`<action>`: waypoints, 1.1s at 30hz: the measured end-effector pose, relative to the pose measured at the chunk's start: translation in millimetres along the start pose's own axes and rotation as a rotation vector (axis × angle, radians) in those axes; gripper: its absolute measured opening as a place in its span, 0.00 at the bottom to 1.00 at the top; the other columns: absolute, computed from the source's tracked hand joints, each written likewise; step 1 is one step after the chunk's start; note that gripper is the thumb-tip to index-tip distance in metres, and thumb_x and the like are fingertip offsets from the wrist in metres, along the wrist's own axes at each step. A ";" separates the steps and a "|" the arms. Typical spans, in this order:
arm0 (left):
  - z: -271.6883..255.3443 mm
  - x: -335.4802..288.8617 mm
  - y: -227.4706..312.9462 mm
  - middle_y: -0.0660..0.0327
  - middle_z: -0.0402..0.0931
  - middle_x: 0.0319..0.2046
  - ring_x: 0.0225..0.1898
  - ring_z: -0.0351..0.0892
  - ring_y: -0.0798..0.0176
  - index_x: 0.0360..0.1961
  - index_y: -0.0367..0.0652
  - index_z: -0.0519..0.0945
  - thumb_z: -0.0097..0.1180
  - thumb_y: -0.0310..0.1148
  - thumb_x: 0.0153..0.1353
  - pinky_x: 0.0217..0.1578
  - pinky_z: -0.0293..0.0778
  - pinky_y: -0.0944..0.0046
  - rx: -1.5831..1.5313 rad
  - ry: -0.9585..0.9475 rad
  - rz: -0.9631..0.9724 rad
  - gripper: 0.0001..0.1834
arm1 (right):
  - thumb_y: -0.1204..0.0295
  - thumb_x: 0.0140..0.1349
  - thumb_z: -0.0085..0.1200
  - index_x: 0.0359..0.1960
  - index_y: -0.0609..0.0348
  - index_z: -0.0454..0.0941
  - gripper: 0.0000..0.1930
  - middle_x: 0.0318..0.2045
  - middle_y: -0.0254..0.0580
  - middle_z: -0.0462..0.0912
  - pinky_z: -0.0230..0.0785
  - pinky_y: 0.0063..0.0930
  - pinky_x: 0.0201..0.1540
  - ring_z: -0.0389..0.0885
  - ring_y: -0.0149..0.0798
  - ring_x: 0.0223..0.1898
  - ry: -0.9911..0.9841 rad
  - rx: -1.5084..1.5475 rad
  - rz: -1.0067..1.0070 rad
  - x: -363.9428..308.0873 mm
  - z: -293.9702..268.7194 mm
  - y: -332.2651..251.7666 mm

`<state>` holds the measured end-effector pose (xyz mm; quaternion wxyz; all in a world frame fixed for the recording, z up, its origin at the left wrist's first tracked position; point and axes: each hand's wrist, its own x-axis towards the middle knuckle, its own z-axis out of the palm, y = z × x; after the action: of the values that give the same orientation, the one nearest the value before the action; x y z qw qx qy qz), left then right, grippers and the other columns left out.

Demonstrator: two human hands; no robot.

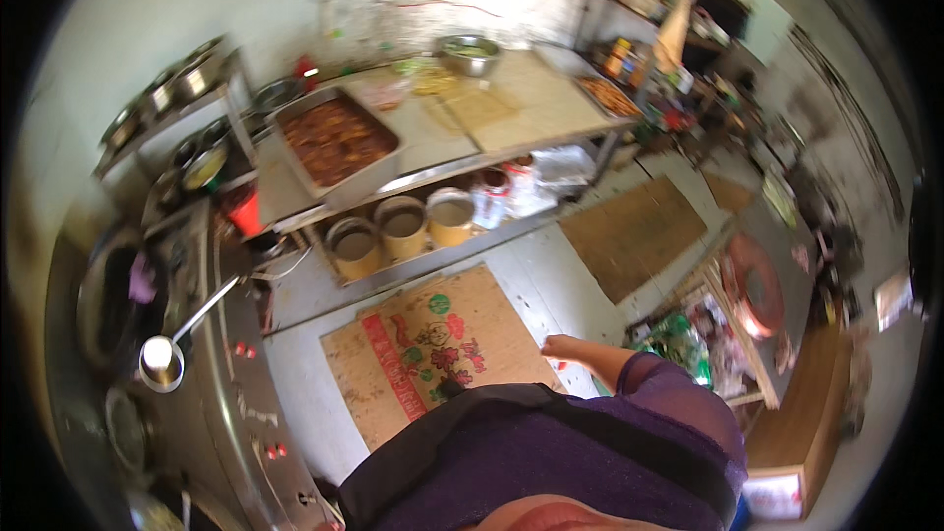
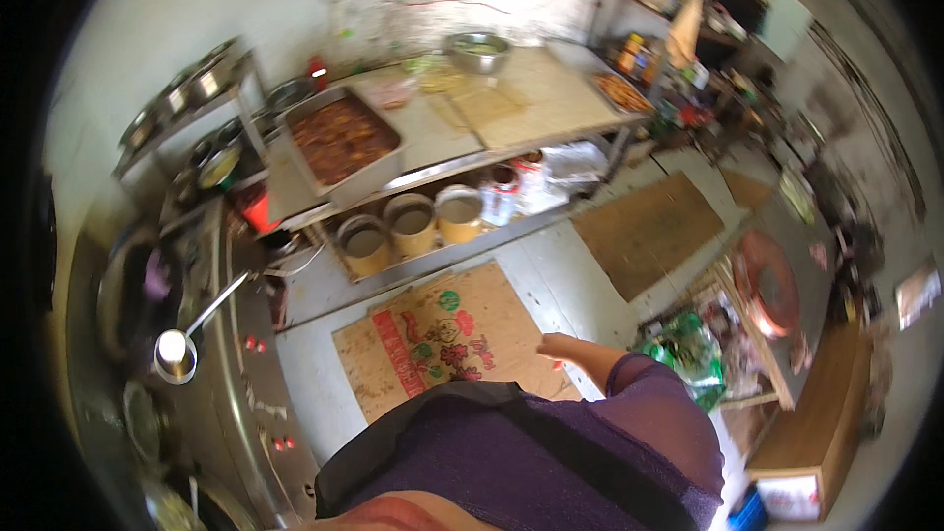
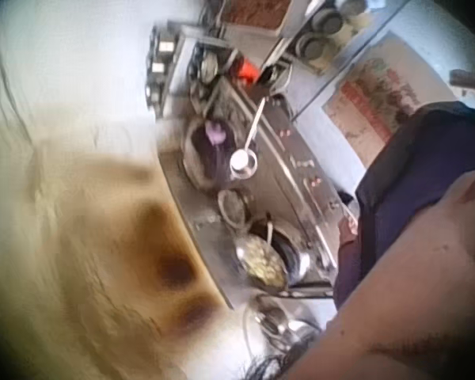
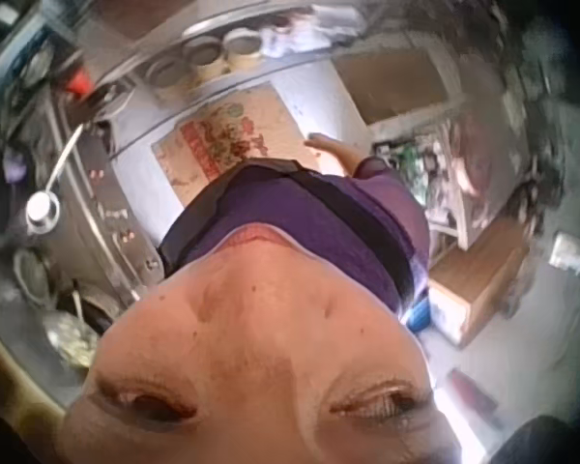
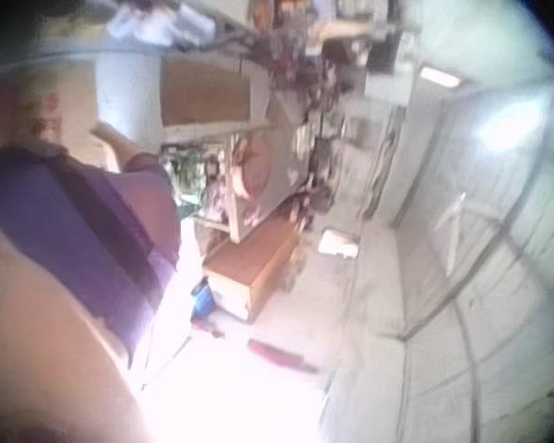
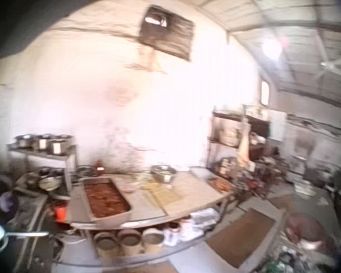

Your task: The person slices tofu into cubes and adds them to a wok containing vegetables. They stir the contents, then add a powdered seasoning from a yellow packet and liquid from a ladle, continuing to stir the mixture in the wok.

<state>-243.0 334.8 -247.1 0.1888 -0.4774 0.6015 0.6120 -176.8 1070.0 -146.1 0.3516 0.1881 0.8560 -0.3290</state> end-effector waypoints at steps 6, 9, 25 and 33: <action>216.7 -22.0 74.1 0.60 0.81 0.38 0.35 0.80 0.64 0.43 0.43 0.79 0.50 0.46 0.63 0.32 0.72 0.64 0.307 -0.205 0.063 0.18 | 0.56 0.57 0.49 0.32 0.70 0.83 0.24 0.27 0.57 0.84 0.75 0.41 0.35 0.85 0.50 0.27 0.187 0.409 0.279 -31.0 32.6 221.8; 364.7 -67.9 85.8 0.60 0.81 0.38 0.35 0.79 0.65 0.42 0.42 0.79 0.50 0.47 0.63 0.32 0.72 0.65 0.499 -0.426 0.139 0.19 | 0.58 0.58 0.49 0.39 0.68 0.82 0.22 0.32 0.54 0.84 0.74 0.38 0.35 0.84 0.49 0.27 0.138 0.491 0.255 -49.4 35.7 249.4; 884.6 -108.5 119.1 0.63 0.83 0.33 0.39 0.84 0.66 0.33 0.44 0.83 0.53 0.40 0.62 0.32 0.74 0.63 1.672 -1.060 0.689 0.12 | 0.59 0.66 0.48 0.56 0.56 0.72 0.21 0.39 0.37 0.81 0.70 0.24 0.32 0.77 0.30 0.28 0.638 1.299 0.083 -0.9 -277.0 288.6; 1236.2 -283.0 149.4 0.63 0.83 0.29 0.33 0.79 0.67 0.32 0.41 0.84 0.60 0.40 0.59 0.38 0.74 0.64 1.496 -1.178 0.903 0.13 | 0.63 0.68 0.46 0.58 0.57 0.68 0.20 0.38 0.39 0.81 0.67 0.22 0.23 0.76 0.29 0.21 0.950 1.405 0.239 -2.8 -438.8 359.9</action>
<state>-671.1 1534.5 -156.4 0.4523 0.4018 0.7612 0.2336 -185.5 1631.5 -63.9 -0.2101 0.5694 0.4842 -0.6302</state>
